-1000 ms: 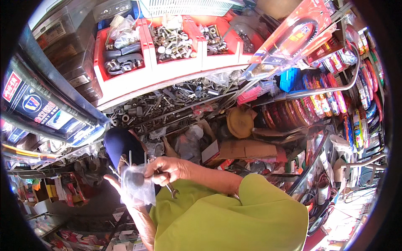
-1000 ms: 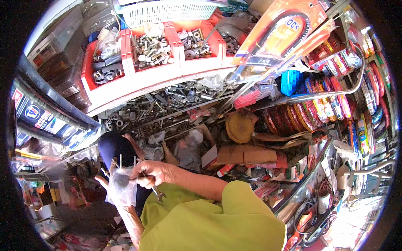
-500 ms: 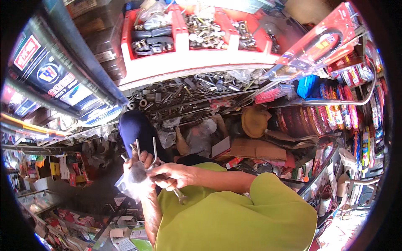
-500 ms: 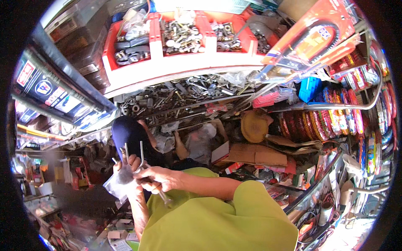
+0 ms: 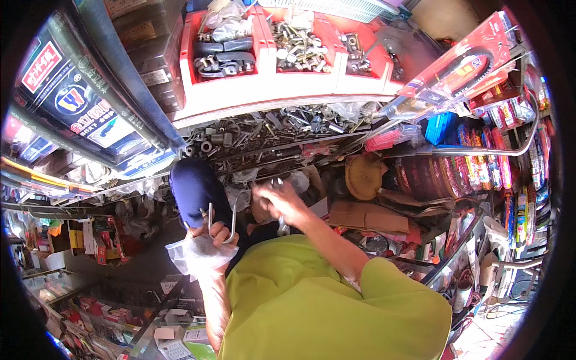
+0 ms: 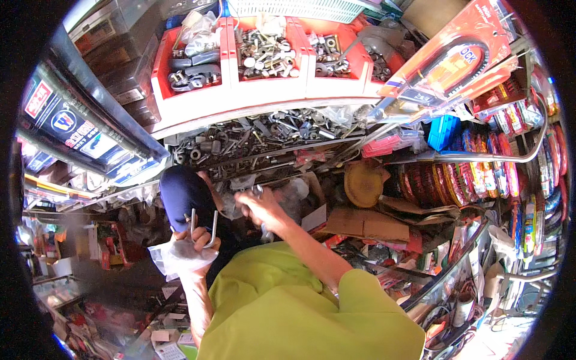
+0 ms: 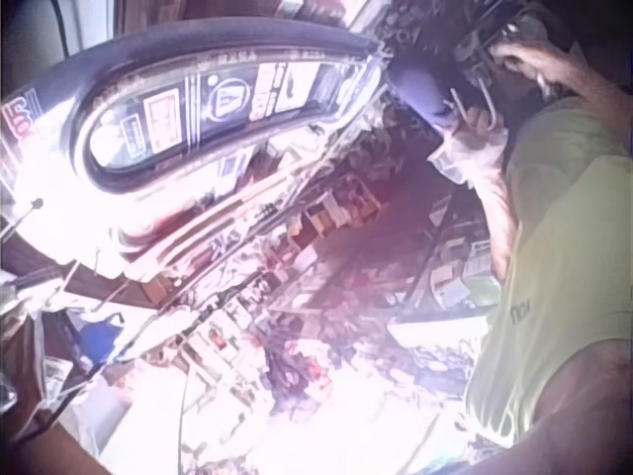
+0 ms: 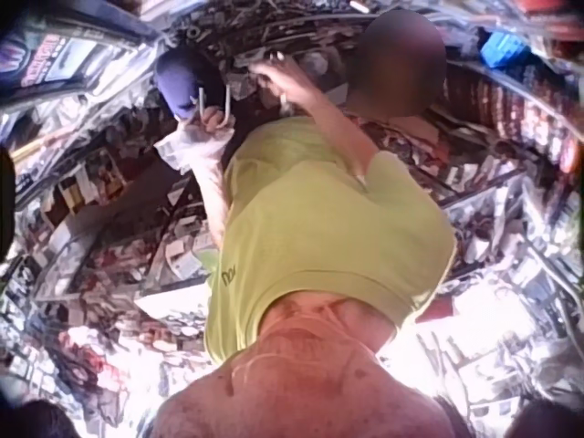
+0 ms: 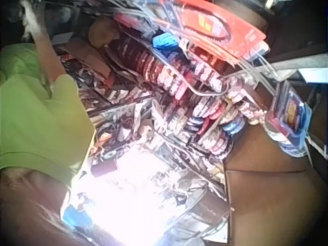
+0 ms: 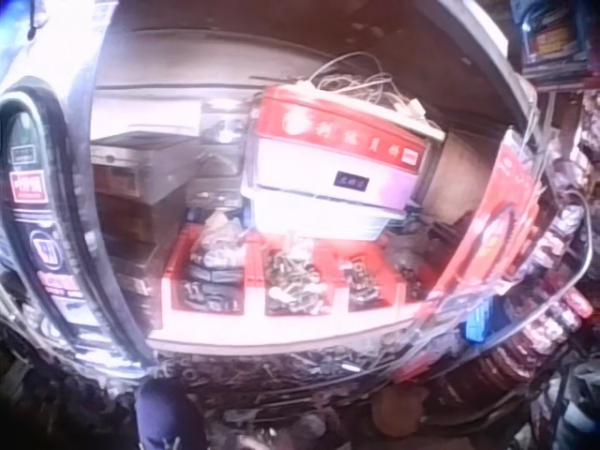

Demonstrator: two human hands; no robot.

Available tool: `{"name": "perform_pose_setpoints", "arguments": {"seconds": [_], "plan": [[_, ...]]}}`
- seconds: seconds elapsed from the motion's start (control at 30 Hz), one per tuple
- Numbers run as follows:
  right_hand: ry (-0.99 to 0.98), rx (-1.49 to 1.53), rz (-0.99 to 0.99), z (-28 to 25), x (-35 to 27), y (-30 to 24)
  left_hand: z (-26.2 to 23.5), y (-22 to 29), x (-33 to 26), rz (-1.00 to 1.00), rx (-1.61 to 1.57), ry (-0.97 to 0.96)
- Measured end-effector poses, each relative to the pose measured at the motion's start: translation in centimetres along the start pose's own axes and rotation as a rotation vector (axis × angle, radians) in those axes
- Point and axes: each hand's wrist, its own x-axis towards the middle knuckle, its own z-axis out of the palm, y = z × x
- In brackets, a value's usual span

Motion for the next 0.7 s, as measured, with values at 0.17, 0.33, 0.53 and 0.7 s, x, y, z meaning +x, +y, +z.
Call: {"name": "perform_pose_setpoints", "arguments": {"seconds": [0.17,0.33,0.53,0.7], "plan": [[0.535,-0.658,-0.526,-3.1,8.6,-2.6,-0.2,-1.8,0.3,-0.017,0.122,0.177],[0.779,-1.015,-0.604,-6.5,16.1,-4.2,-1.0,-2.6,1.2,-0.030,0.179,0.280],[0.818,-1.018,-0.631,-7.7,18.4,-4.7,-0.4,-2.3,0.8,-0.004,0.183,0.202],[0.709,-0.799,-0.418,-8.8,16.5,-7.2,0.7,-2.2,0.7,0.091,0.240,0.277]]}}
